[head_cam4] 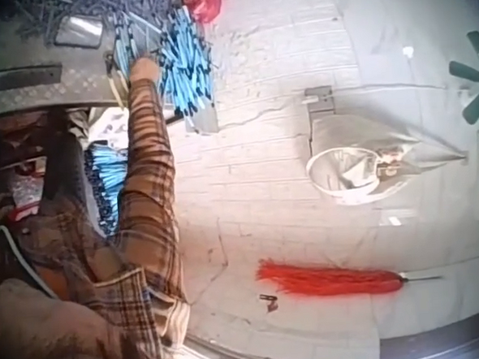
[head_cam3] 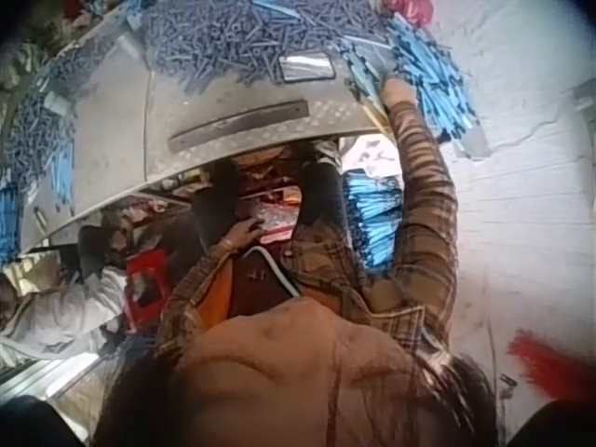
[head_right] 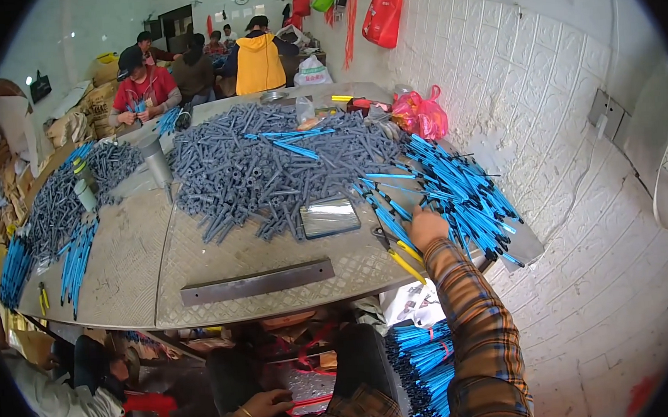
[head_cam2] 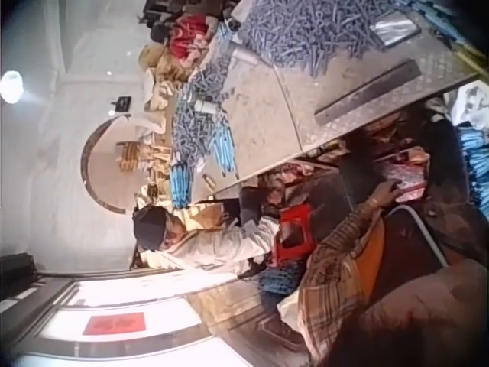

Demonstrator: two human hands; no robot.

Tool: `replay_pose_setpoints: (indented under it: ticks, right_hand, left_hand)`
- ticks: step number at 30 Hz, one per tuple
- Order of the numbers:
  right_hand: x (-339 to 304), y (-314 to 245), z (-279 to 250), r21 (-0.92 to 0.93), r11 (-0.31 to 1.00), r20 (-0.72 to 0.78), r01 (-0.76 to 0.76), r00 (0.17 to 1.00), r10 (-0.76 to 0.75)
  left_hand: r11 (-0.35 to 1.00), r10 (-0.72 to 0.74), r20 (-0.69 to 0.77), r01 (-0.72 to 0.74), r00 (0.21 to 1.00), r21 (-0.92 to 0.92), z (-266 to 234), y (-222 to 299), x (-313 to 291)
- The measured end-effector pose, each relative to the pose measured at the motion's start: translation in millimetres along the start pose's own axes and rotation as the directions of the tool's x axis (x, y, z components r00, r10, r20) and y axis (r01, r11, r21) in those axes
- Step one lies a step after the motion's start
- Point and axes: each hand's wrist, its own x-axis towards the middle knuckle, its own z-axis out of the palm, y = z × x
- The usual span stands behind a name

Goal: The person bundles plastic components with rubber bands, using pliers to assist in the bundling, then places the bundled items into a sorting bin.

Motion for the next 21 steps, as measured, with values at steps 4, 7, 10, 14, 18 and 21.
replay_pose_setpoints:
  ticks: [4, 7, 10, 14, 18, 21]
  right_hand:
    - [6, 14, 7, -0.09, 0.996, -0.057, -0.02, 0.998, 0.015]
    - [17, 22, -4, 0.148, 0.988, -0.176, -0.052, 0.981, 0.078]
    - [17, 13, -28, 0.346, 0.938, -0.283, 0.029, 0.956, 0.075]
    - [-8, -17, -87, 0.632, 0.757, -0.275, 0.165, 0.961, 0.02]
    - [-64, -58, -123, 0.807, 0.565, -0.103, 0.169, 0.984, -0.147]
    - [-110, -81, -128, 0.763, 0.561, -0.099, 0.323, 0.915, -0.392]
  left_hand:
    - [1.0, 0.012, -0.088, -0.012, 0.996, -0.005, -1, 4, -3]
    - [0.994, -0.049, -0.272, 0.021, 0.961, -0.103, -4, 10, -3]
    - [0.956, -0.104, -0.362, -0.007, 0.927, -0.292, -11, 21, -4]
    - [0.847, -0.064, -0.422, -0.174, 0.904, -0.502, -36, 60, -7]
    - [0.82, 0.475, -0.685, -0.56, 0.553, 0.117, -104, 132, -15]
    - [0.568, 0.447, -0.804, -0.819, 0.392, -0.084, -131, 204, -10]
